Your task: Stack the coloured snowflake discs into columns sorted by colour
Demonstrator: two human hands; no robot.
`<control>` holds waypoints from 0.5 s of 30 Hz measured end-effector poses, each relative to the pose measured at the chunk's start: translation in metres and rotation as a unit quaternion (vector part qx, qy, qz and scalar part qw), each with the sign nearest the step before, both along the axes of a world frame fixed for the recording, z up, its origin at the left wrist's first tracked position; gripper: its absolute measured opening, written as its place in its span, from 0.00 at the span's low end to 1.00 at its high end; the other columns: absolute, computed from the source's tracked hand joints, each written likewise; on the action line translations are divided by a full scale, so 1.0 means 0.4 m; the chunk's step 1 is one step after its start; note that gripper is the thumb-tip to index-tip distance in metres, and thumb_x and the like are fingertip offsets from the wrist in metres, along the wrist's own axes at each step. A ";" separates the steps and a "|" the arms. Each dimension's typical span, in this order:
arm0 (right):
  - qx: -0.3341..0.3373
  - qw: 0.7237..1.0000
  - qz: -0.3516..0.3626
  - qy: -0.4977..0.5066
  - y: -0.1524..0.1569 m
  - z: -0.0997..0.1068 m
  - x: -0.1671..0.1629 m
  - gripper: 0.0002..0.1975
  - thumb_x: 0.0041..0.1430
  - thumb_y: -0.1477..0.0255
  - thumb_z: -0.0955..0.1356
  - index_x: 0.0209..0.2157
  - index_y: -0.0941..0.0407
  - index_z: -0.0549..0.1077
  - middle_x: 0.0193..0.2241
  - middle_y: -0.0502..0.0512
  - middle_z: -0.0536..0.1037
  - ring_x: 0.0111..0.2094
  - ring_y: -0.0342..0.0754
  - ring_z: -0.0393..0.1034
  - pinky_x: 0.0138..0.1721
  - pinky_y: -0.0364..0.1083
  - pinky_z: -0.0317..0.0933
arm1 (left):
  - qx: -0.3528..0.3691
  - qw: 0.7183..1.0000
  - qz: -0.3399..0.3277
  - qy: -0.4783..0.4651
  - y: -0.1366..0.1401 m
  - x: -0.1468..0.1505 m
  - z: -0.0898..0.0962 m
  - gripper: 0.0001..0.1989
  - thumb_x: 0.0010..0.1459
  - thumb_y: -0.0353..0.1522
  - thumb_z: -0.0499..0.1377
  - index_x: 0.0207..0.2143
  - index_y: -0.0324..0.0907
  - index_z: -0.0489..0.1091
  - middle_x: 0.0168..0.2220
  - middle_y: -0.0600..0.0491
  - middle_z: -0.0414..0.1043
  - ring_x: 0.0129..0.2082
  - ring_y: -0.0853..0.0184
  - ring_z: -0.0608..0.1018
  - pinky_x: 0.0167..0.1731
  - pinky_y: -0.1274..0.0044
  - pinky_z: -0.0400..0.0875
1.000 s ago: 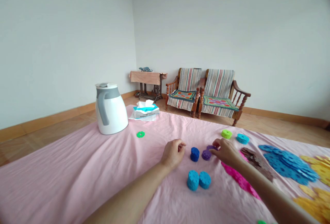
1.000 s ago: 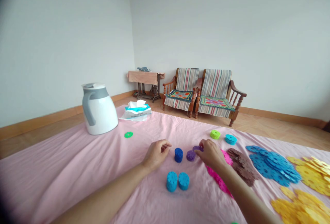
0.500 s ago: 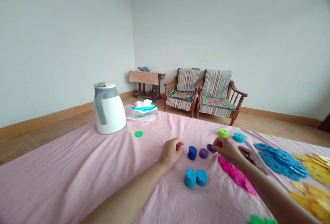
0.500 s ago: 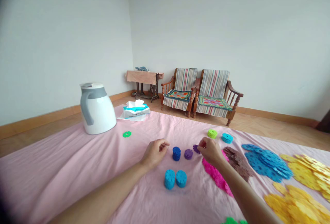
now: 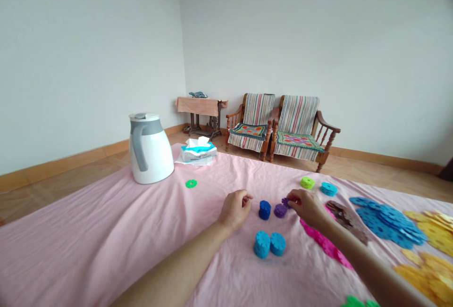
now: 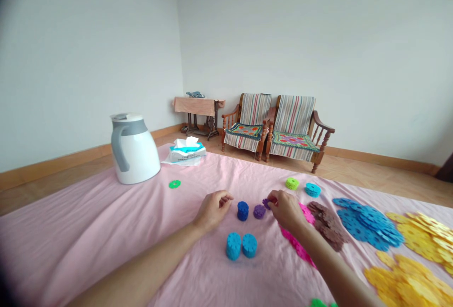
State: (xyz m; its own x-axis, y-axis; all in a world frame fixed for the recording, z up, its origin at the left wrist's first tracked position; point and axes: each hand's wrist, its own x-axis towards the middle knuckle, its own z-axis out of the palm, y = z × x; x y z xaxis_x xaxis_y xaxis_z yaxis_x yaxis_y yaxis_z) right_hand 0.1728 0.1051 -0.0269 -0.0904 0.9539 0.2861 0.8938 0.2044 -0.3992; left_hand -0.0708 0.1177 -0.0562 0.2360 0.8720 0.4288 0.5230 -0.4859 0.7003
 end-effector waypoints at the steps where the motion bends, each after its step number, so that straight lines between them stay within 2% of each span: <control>1: 0.001 1.000 -0.002 0.000 0.000 0.001 0.000 0.08 0.51 0.71 0.64 0.27 0.55 0.75 0.27 0.53 0.78 0.30 0.48 0.70 0.31 0.43 0.57 | 0.000 1.000 -0.001 0.000 0.000 0.000 0.000 0.10 0.53 0.28 0.53 0.34 0.40 0.74 0.30 0.52 0.76 0.29 0.68 0.76 0.31 0.79 0.69; 9: -0.018 0.999 -0.034 0.004 -0.003 -0.001 0.012 0.07 0.49 0.76 0.64 0.28 0.58 0.73 0.20 0.52 0.77 0.23 0.46 0.70 0.26 0.42 0.56 | 0.001 1.000 0.001 0.004 -0.002 -0.001 0.003 0.10 0.53 0.27 0.53 0.34 0.40 0.74 0.29 0.52 0.76 0.29 0.68 0.76 0.31 0.79 0.69; 15: 0.000 0.998 -0.058 0.008 -0.009 -0.007 0.021 0.03 0.46 0.76 0.65 0.23 0.56 0.70 0.22 0.55 0.77 0.27 0.49 0.71 0.27 0.43 0.56 | 0.001 1.000 0.003 0.004 -0.001 -0.001 0.004 0.11 0.51 0.26 0.53 0.34 0.39 0.74 0.29 0.52 0.76 0.29 0.68 0.76 0.31 0.79 0.69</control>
